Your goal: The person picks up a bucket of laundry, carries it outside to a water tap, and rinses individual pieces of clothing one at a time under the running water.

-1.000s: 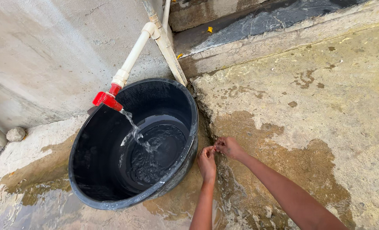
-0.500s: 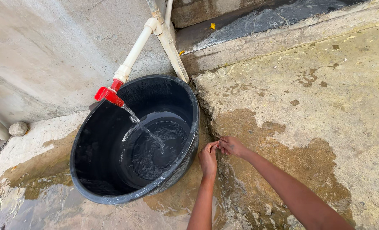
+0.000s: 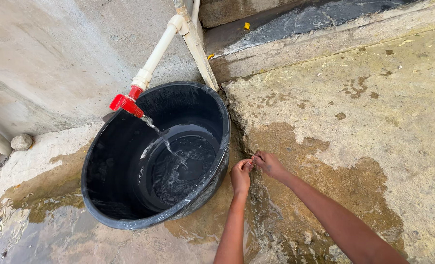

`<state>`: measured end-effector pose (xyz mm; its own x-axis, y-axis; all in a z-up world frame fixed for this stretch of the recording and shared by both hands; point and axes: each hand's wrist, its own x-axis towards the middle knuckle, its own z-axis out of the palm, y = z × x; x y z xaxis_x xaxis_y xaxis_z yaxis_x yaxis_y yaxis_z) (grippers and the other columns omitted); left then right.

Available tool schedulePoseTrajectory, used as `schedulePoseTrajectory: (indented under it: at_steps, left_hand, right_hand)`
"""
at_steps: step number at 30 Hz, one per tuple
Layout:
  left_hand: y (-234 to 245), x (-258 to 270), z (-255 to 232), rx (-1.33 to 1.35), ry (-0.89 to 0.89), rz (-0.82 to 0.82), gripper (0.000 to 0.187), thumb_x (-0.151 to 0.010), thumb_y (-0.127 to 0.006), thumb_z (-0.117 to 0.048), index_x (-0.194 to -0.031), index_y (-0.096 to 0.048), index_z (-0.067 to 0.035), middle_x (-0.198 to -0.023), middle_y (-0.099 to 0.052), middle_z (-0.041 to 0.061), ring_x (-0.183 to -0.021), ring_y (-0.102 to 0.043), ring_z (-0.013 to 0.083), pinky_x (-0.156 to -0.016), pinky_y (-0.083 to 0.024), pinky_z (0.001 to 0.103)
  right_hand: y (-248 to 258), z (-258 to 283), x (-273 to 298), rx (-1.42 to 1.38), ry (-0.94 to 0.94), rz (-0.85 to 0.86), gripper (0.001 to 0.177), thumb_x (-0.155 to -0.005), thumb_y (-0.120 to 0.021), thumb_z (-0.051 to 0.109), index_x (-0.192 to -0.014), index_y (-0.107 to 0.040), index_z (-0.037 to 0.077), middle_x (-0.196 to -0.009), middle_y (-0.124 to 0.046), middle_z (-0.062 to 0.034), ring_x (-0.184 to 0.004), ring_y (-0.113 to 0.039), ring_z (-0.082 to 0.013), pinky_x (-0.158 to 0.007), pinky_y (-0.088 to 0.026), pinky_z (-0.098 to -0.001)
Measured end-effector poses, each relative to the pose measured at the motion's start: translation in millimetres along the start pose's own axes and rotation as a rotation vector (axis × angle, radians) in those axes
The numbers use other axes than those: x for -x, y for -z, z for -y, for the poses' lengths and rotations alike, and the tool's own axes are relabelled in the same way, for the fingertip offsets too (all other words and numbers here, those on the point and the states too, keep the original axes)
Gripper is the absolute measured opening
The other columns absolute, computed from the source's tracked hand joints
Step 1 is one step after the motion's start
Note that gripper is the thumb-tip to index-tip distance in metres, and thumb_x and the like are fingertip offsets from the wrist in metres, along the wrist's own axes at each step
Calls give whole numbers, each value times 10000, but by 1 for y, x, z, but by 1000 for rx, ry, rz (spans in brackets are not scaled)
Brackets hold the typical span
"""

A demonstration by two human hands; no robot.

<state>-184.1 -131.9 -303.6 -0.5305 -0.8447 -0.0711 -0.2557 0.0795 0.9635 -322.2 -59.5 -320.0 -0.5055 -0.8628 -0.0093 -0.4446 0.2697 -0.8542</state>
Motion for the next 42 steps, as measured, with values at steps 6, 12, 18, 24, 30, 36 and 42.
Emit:
schedulePoseTrajectory:
  at_steps: [6,12,18,24,30,36,42]
  left_hand:
    - [2,-7,18,200,81,-25,231,-990,-609,-77,-1155,-768,-46,-961,-743,-8,-798,-615,55,-691,-492,230]
    - [-5,-6,34,497,249,82,325,-955,-635,-44,-1271,-706,-26,-1118,-724,64,-913,-643,122,-793,-547,299]
    - [-3,-8,26,807,373,92,558,-982,-640,-300,-1461,-528,-36,-1411,-602,110,-1254,-598,219,-1066,-510,435]
    - [3,0,3,773,367,173,891,-940,-490,-656,-1592,-299,-80,-1679,-280,77,-1538,-275,229,-1195,-327,517]
    - [1,5,-12,751,332,299,985,-913,-401,-751,-1634,-158,-126,-1715,-197,80,-1580,-197,227,-1226,-232,527]
    - [0,11,-20,737,313,363,1015,-903,-318,-799,-1644,-144,-127,-1720,-193,57,-1586,-145,209,-1237,-110,527]
    - [2,17,-34,769,302,372,955,-904,-300,-786,-1645,-137,-207,-1710,-228,70,-1573,-205,250,-1233,-131,537]
  right_hand:
    - [16,1,0,-49,-112,-105,325,-970,-664,384,-955,-710,63,-744,-738,-78,-651,-688,-133,-641,-548,-340]
    - [21,-21,-1,-158,-289,-158,232,-922,-769,247,-946,-723,21,-759,-737,-74,-646,-655,-139,-596,-533,-305]
    - [27,-9,-4,-253,-199,-136,102,-863,-700,15,-953,-744,31,-934,-745,-59,-829,-707,-125,-811,-582,-258]
    - [27,-15,0,-269,-220,-123,157,-900,-688,-39,-1049,-726,-6,-1003,-750,-116,-911,-693,-181,-885,-596,-343]
    - [10,-39,-6,-198,-303,-4,239,-969,-626,-1,-1192,-703,32,-1086,-760,-88,-906,-738,-222,-871,-609,-372]
    - [14,-15,0,-343,-405,100,399,-944,-592,42,-1327,-650,137,-1191,-737,-59,-978,-745,-169,-864,-597,-310]
    - [20,-23,-2,-460,-287,93,451,-926,-606,-3,-1372,-607,60,-1143,-727,-110,-961,-728,-201,-801,-604,-332]
